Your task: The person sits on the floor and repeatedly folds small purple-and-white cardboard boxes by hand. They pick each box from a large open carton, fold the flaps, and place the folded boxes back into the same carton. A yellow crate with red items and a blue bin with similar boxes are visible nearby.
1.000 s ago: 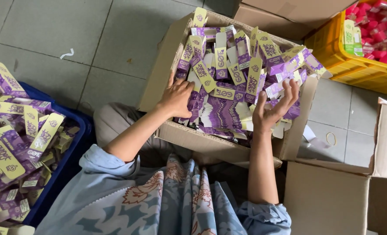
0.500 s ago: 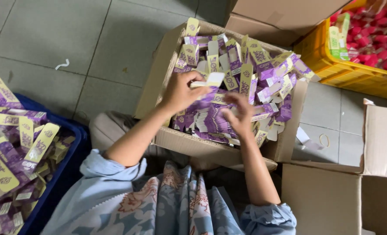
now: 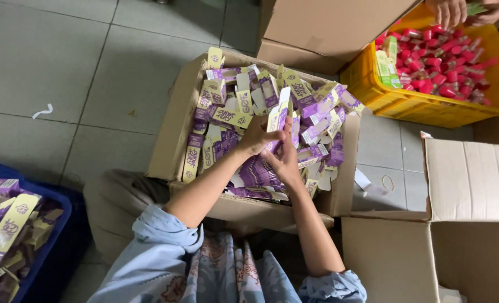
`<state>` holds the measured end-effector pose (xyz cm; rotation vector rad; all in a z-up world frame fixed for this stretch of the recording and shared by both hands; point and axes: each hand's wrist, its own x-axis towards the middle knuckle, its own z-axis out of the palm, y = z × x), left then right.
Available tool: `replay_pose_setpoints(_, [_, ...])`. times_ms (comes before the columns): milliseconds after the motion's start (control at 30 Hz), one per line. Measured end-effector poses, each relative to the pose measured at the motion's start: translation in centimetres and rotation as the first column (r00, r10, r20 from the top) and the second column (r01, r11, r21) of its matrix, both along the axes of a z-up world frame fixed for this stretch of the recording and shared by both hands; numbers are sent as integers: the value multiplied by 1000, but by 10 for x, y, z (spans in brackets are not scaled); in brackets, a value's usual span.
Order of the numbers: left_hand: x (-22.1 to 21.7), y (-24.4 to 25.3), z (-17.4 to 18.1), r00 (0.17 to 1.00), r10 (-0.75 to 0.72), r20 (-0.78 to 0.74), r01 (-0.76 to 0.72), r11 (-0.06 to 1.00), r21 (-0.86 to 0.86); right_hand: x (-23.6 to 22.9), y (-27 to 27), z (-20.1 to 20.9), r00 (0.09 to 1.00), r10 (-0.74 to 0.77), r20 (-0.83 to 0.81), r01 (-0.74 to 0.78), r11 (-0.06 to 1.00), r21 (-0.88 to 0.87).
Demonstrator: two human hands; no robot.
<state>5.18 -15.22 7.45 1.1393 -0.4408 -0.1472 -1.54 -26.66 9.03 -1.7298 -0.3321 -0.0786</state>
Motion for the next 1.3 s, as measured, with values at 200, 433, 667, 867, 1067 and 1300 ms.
replay_pose_setpoints(200, [-11,2,-12,994,101,52,-97,992,-80,21,-37,-93,998,27,55,-25,999,-33])
replay_pose_setpoints(433, [-14,-2,-8,949,308,73,-302,950,-79,5,-27,-71,990,-57,130,75,987,-142])
replay_pose_setpoints(667, [-7,-5,-26,929,317,192,-331,942,47,-3,-20,-39,983,-173,66,174,985,-10])
replay_pose_setpoints(867, [-7,-8,-41,915,345,209,-371,923,101,2,-26,-40,944,-300,137,293,954,67])
replay_pose_setpoints(1067, [-33,3,33,858,312,409,-390,913,121,7,-24,-42,854,-372,364,343,928,144])
replay_pose_setpoints(1300, [-34,0,1,928,171,330,-220,969,117,0,-16,-21,865,-344,366,288,936,200])
